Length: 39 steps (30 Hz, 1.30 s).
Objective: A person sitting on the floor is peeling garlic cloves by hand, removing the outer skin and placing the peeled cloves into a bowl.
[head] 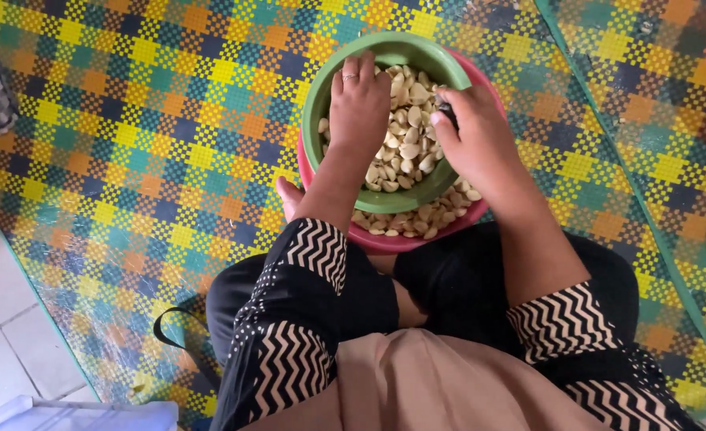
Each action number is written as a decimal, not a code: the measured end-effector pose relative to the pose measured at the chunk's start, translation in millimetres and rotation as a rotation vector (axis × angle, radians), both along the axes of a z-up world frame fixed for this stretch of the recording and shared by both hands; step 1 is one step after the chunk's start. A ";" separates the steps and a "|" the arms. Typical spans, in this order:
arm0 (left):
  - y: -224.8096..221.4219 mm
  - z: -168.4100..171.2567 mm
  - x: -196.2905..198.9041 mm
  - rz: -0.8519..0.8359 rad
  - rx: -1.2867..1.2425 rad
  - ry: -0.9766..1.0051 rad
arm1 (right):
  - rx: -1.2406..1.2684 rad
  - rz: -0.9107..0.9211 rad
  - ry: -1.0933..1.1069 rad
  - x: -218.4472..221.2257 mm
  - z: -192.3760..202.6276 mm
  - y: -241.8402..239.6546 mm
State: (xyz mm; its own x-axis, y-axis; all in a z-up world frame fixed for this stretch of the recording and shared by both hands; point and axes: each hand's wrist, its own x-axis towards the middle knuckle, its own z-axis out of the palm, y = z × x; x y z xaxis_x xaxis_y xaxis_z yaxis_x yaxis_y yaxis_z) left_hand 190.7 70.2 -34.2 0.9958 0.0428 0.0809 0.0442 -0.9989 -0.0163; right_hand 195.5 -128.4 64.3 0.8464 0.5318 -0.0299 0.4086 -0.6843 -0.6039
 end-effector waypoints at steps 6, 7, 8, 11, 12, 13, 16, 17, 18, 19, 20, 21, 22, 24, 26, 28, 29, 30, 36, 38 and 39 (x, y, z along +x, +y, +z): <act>-7.3 -5.9 -19.4 -0.047 -0.123 -0.158 | 0.020 0.053 -0.007 -0.1 -16.0 -6.8; -9.1 -21.9 -22.2 -0.019 -0.212 -0.300 | 0.039 0.041 0.000 1.7 -21.0 -8.2; -10.7 -38.0 -25.0 0.009 -0.300 -0.442 | 0.058 0.028 0.007 3.4 -26.0 -9.3; -21.1 47.7 -81.6 0.177 -0.896 -0.162 | -0.002 0.040 -0.026 -2.7 -27.8 -7.0; -23.1 62.4 -95.8 0.178 -0.896 -0.164 | -0.001 0.042 -0.027 -5.7 -29.6 -4.8; -25.0 77.3 -109.5 0.251 -1.118 -0.136 | 0.002 0.060 0.010 -8.3 -31.1 -2.5; -31.2 78.3 -133.9 0.353 -1.600 -0.140 | 0.007 0.077 0.062 -19.4 -27.3 5.0; -33.6 70.5 -140.8 0.390 -1.861 -0.166 | 0.008 0.075 0.084 -25.4 -25.8 7.2; -32.4 64.5 -136.2 0.391 -1.863 -0.165 | 0.006 0.075 0.086 -32.2 -14.8 5.9; -29.3 58.0 -132.8 0.395 -1.881 -0.194 | 0.027 0.073 0.082 -39.6 -4.7 6.7; -25.3 50.8 -129.2 0.398 -1.898 -0.224 | 0.049 0.072 0.077 -46.7 4.9 8.2; -20.4 51.6 -123.6 0.410 -1.896 -0.224 | 0.049 0.078 0.086 -44.7 0.9 6.5; -15.0 51.7 -117.7 0.397 -1.865 -0.231 | 0.098 0.061 0.092 -42.3 -3.6 5.2; -8.8 48.9 -112.4 0.399 -1.834 -0.233 | 0.144 0.047 0.111 -43.4 -11.3 4.2; -8.8 46.8 -102.9 0.355 -2.001 -0.304 | 0.267 0.019 0.218 -41.5 -13.2 2.6; -5.9 50.6 -102.6 0.320 -2.014 -0.311 | 0.290 0.015 0.248 -40.2 -20.8 6.5; -5.7 51.9 -103.6 0.287 -2.026 -0.314 | 0.314 0.009 0.281 -40.8 -25.1 7.2; -4.0 51.6 -103.1 0.294 -2.028 -0.312 | 0.311 0.009 0.286 -43.6 -20.6 12.0; -2.6 28.5 -102.9 0.276 -2.035 -0.371 | 0.479 0.103 0.200 -58.9 6.6 31.7; -2.8 22.9 -103.1 0.234 -2.011 -0.361 | 0.509 0.105 0.129 -54.5 -15.2 21.8; -2.5 27.3 -104.2 0.235 -2.012 -0.359 | 0.507 0.103 0.130 -53.3 -15.8 20.5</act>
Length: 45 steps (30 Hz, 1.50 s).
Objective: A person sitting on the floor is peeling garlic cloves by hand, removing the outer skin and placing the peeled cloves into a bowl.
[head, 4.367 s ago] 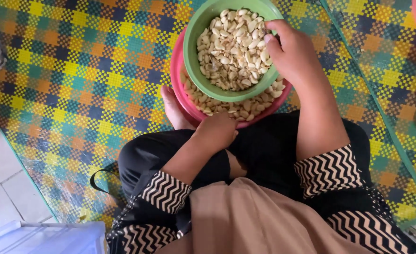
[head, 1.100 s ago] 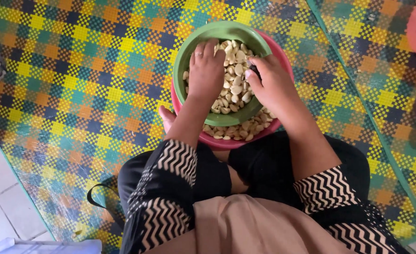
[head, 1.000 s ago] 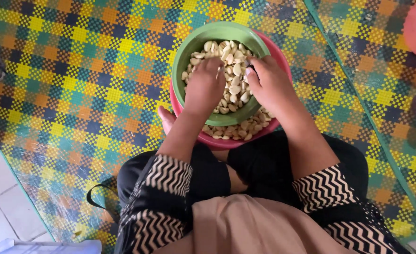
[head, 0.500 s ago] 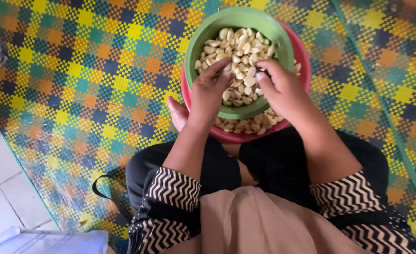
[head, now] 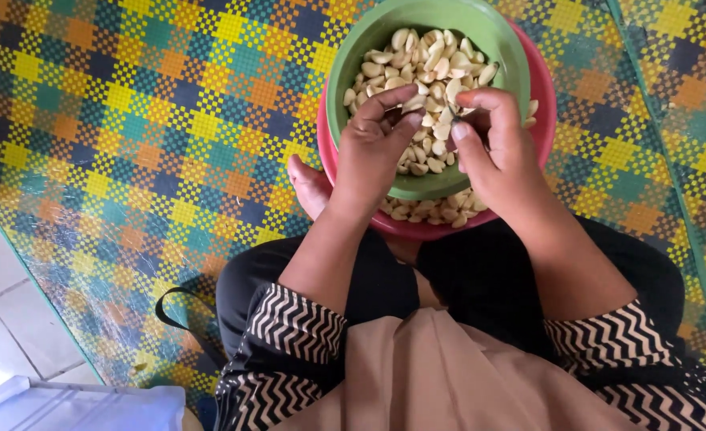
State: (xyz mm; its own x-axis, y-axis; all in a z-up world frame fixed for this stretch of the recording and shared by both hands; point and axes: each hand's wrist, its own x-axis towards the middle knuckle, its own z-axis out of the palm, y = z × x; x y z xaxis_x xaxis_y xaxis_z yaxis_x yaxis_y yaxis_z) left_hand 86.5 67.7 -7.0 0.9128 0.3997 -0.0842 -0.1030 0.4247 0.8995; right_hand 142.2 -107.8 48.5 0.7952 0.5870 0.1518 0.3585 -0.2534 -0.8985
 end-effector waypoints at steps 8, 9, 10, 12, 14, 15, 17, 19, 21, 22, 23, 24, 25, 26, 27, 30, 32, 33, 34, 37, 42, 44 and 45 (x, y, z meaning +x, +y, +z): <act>-1.6 35.0 -1.4 -0.038 0.051 0.159 | -0.152 -0.017 0.055 0.1 16.7 -0.5; -2.5 33.3 -1.7 -0.038 0.050 0.160 | -0.153 -0.017 0.056 -0.3 14.4 -1.8; -2.8 31.6 -1.7 -0.039 0.008 0.136 | -0.133 0.002 0.026 -0.3 12.0 -2.5; -3.6 28.1 -2.2 -0.039 -0.035 0.112 | -0.114 0.021 -0.003 -1.4 10.4 -1.4; -5.2 24.2 -2.4 -0.033 -0.095 0.077 | -0.109 0.080 0.049 -3.2 11.9 1.5; -4.0 23.6 -3.0 -0.033 -0.096 0.078 | -0.110 0.080 0.049 -4.5 14.1 4.0; -1.5 22.6 -4.1 -0.056 -0.051 0.027 | -0.138 0.108 0.100 -7.1 18.6 9.2; 0.0 18.3 -3.2 -0.064 -0.067 -0.003 | -0.139 0.117 0.094 -7.7 16.4 9.8; 0.7 14.4 -1.7 -0.072 -0.082 -0.034 | -0.140 0.126 0.087 -6.7 13.6 8.4; 0.8 12.6 -0.9 -0.051 -0.120 0.013 | -0.155 0.139 0.065 -5.7 12.0 6.8; 0.9 10.8 -0.3 -0.030 -0.158 0.059 | -0.170 0.152 0.042 -4.8 10.3 5.2; 2.2 11.4 -0.9 -0.030 -0.158 0.060 | -0.171 0.152 0.043 -3.1 11.3 3.7; 3.5 12.0 -1.5 -0.054 -0.203 0.008 | -0.135 0.168 0.044 -1.3 12.3 2.3; 4.2 12.5 -1.9 -0.079 -0.249 -0.044 | -0.100 0.183 0.044 0.5 13.3 0.3; 5.3 14.3 -2.9 -0.079 -0.250 -0.043 | -0.101 0.183 0.045 1.8 14.8 -0.3; 7.0 18.6 -4.2 -0.149 -0.194 -0.021 | -0.091 0.177 0.028 4.2 19.0 -1.7; 5.6 19.4 -3.9 -0.193 -0.214 0.007 | -0.150 0.189 0.012 2.9 20.6 -2.6; 5.4 18.1 -3.2 -0.193 -0.215 0.008 | -0.150 0.189 0.013 2.4 20.5 -1.9; 5.0 16.5 -2.9 -0.198 -0.263 0.013 | -0.171 0.183 0.019 1.7 20.4 -1.3; 5.0 13.8 -3.7 -0.210 -0.326 0.022 | -0.163 0.181 0.025 0.1 18.1 -0.7; 5.5 17.0 -4.2 -0.227 -0.321 0.055 | -0.181 0.169 -0.009 -0.7 20.4 1.0; 5.1 17.6 -4.5 -0.214 -0.346 0.067 | -0.184 0.152 0.008 -1.8 20.0 0.6; 5.0 17.2 -5.4 -0.214 -0.346 0.068 | -0.184 0.151 0.009 -2.7 21.6 1.2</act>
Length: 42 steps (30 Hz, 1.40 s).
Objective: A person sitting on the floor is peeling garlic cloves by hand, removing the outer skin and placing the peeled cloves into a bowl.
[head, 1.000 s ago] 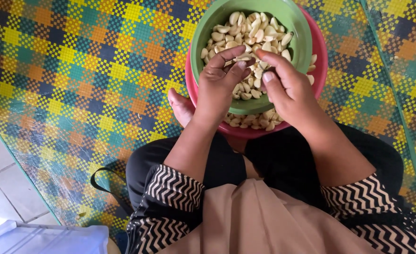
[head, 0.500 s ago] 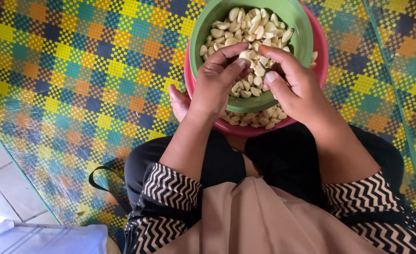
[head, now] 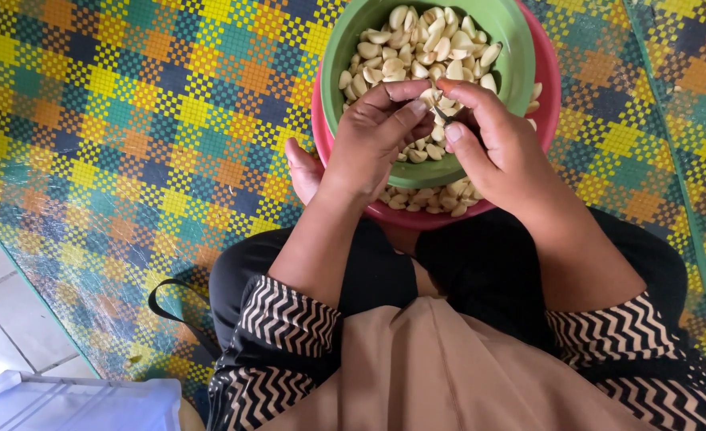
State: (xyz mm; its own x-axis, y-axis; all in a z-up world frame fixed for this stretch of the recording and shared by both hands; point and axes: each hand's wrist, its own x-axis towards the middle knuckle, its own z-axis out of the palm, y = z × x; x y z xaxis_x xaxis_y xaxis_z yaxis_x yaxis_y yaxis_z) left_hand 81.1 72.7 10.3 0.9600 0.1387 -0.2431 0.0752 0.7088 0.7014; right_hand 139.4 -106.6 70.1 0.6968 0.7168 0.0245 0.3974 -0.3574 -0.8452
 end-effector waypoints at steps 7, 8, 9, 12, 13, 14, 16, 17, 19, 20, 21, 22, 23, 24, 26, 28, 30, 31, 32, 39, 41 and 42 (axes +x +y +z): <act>-6.6 -9.8 0.4 0.052 0.028 -0.015 | 0.036 -0.035 -0.168 -0.6 -5.0 2.1; -9.3 -15.2 0.9 0.101 0.032 -0.021 | 0.127 -0.028 -0.260 0.0 -8.8 1.4; -9.5 -16.4 0.7 0.100 0.033 -0.021 | 0.128 -0.029 -0.261 -0.5 -9.4 1.1; -11.7 -21.9 0.9 0.098 0.033 -0.022 | 0.080 -0.061 -0.299 -1.3 -14.4 -0.1; -13.8 -25.2 1.3 0.088 0.044 -0.019 | 0.066 -0.081 -0.301 -1.6 -18.1 -1.0; -15.9 -28.5 1.8 0.078 0.054 -0.017 | 0.052 -0.101 -0.304 -1.8 -21.8 -2.0; -14.4 -9.8 -2.0 0.014 0.058 0.007 | -0.020 -0.116 -0.212 5.1 -14.5 -1.0; -13.6 -0.6 -3.8 -0.045 0.062 0.032 | -0.091 -0.126 -0.120 8.7 -10.9 -0.3; -9.5 -5.8 -2.3 -0.041 0.031 -0.009 | -0.021 -0.143 0.124 9.4 0.7 -1.4; -7.0 -8.6 -2.2 -0.035 0.000 -0.047 | 0.049 -0.153 0.370 9.4 6.3 -1.3; -5.4 -9.7 -2.5 -0.032 0.002 -0.047 | 0.049 -0.150 0.371 9.0 7.8 -0.2; -3.8 -11.0 -2.8 -0.026 0.002 -0.067 | 0.030 -0.155 0.358 8.7 9.3 0.9; -3.2 -12.5 -2.6 -0.023 0.001 -0.088 | 0.010 -0.164 0.345 8.2 10.8 0.9; -3.0 -9.9 -2.6 -0.024 0.000 -0.087 | 0.009 -0.165 0.346 8.9 2.4 -1.6; -2.7 -4.9 -2.1 -0.026 -0.021 -0.066 | 0.033 -0.156 0.301 10.5 -14.2 -6.8; -2.5 -8.7 -0.8 -0.021 -0.039 -0.063 | 0.026 -0.160 0.268 9.6 -13.7 -5.4; -1.7 -10.8 -0.3 -0.013 -0.056 -0.060 | 0.020 -0.162 0.237 7.9 -11.9 -4.0; -1.3 -11.0 0.7 -0.002 -0.062 -0.041 | 0.009 -0.151 0.203 7.2 -10.0 -3.8; -1.1 -11.1 1.8 0.009 -0.069 -0.023 | -0.001 -0.140 0.170 6.5 -8.0 -3.7; 0.2 -12.8 0.9 0.058 0.005 -0.062 | 0.008 -0.124 0.184 0.8 -0.6 -1.6; -0.7 -12.9 1.8 0.063 -0.030 -0.156 | -0.019 -0.122 0.187 -1.2 1.2 0.2; -1.4 -12.6 1.9 0.062 -0.031 -0.156 | -0.020 -0.124 0.187 -1.7 2.7 1.3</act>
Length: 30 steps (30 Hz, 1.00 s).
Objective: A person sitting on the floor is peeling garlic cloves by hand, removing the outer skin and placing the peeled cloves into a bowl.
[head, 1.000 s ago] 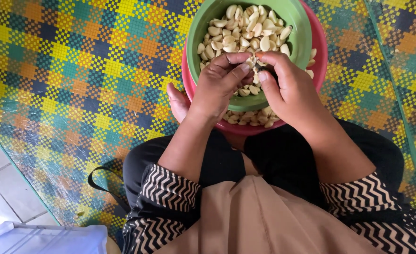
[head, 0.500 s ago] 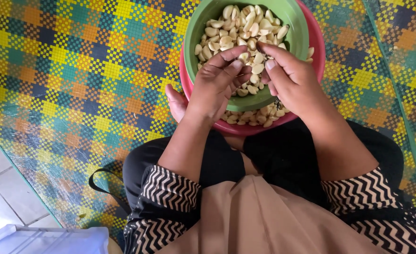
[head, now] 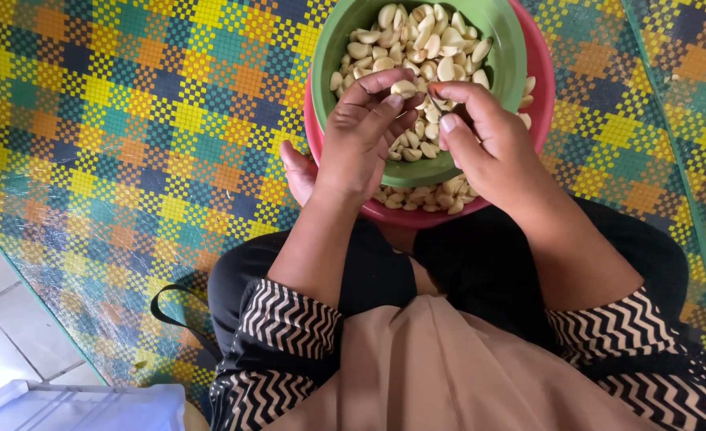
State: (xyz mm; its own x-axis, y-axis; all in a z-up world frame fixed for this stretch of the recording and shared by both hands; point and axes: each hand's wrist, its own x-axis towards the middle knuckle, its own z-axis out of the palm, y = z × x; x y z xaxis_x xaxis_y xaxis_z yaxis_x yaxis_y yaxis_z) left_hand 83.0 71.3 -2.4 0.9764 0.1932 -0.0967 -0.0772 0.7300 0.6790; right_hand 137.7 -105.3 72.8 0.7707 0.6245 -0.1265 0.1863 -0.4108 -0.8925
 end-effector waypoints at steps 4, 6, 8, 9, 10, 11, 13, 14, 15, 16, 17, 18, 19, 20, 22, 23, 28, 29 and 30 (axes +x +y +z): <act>-3.2 1.2 0.8 0.038 -0.020 0.061 | -0.061 -0.019 0.018 -2.2 1.0 2.7; -5.6 3.1 0.7 0.050 -0.010 0.101 | -0.047 -0.020 0.024 -4.1 -0.1 3.9; -8.7 6.7 0.5 0.049 -0.020 0.124 | 0.001 -0.039 0.041 -6.0 -0.1 5.6; -10.9 5.8 0.6 0.049 -0.020 0.124 | 0.001 -0.040 0.041 -6.5 -3.7 5.2; -13.0 4.9 0.5 0.051 -0.021 0.116 | 0.046 -0.037 0.014 -7.1 -7.2 4.9; -15.0 4.1 0.5 0.053 -0.023 0.109 | 0.091 -0.035 -0.013 -7.6 -10.7 4.7; -18.4 -0.6 -0.1 0.065 -0.013 0.109 | 0.097 -0.039 0.008 -9.0 -7.0 6.6; -20.2 -2.8 -0.3 0.078 -0.004 0.110 | 0.102 -0.043 0.028 -9.5 -5.1 7.6; -22.0 -3.4 -0.2 0.078 -0.004 0.110 | 0.102 -0.043 0.028 -9.3 -4.7 7.8; -23.8 -4.0 -0.1 0.104 0.017 0.106 | 0.087 -0.043 0.025 -9.0 -4.5 7.9; -25.9 -4.7 -0.6 0.131 0.037 0.104 | 0.071 -0.043 0.024 -9.2 -4.3 7.8; -26.6 -4.4 -1.0 0.131 0.037 0.105 | 0.070 -0.043 0.025 -9.7 -5.1 7.4; -27.0 -4.0 -0.8 0.152 0.079 0.089 | 0.076 -0.043 0.013 -9.6 -5.8 7.3; -27.4 -3.6 -0.7 0.172 0.120 0.072 | 0.081 -0.043 0.002 -9.6 -6.4 7.3; -26.8 2.3 -2.5 0.170 0.170 0.086 | 0.081 -0.035 -0.008 -9.7 -6.6 7.0; -26.4 5.4 -3.4 0.168 0.219 0.099 | 0.081 -0.027 -0.017 -9.8 -6.6 7.0; -30.2 7.6 -6.9 0.167 0.248 0.085 | 0.087 -0.068 -0.076 -11.6 -13.0 5.8; -30.6 7.8 -7.3 0.157 0.250 0.093 | 0.093 -0.081 -0.102 -11.8 -14.9 5.3; -31.4 6.0 -7.1 0.156 0.250 0.093 | 0.093 -0.083 -0.102 -11.1 -17.0 4.8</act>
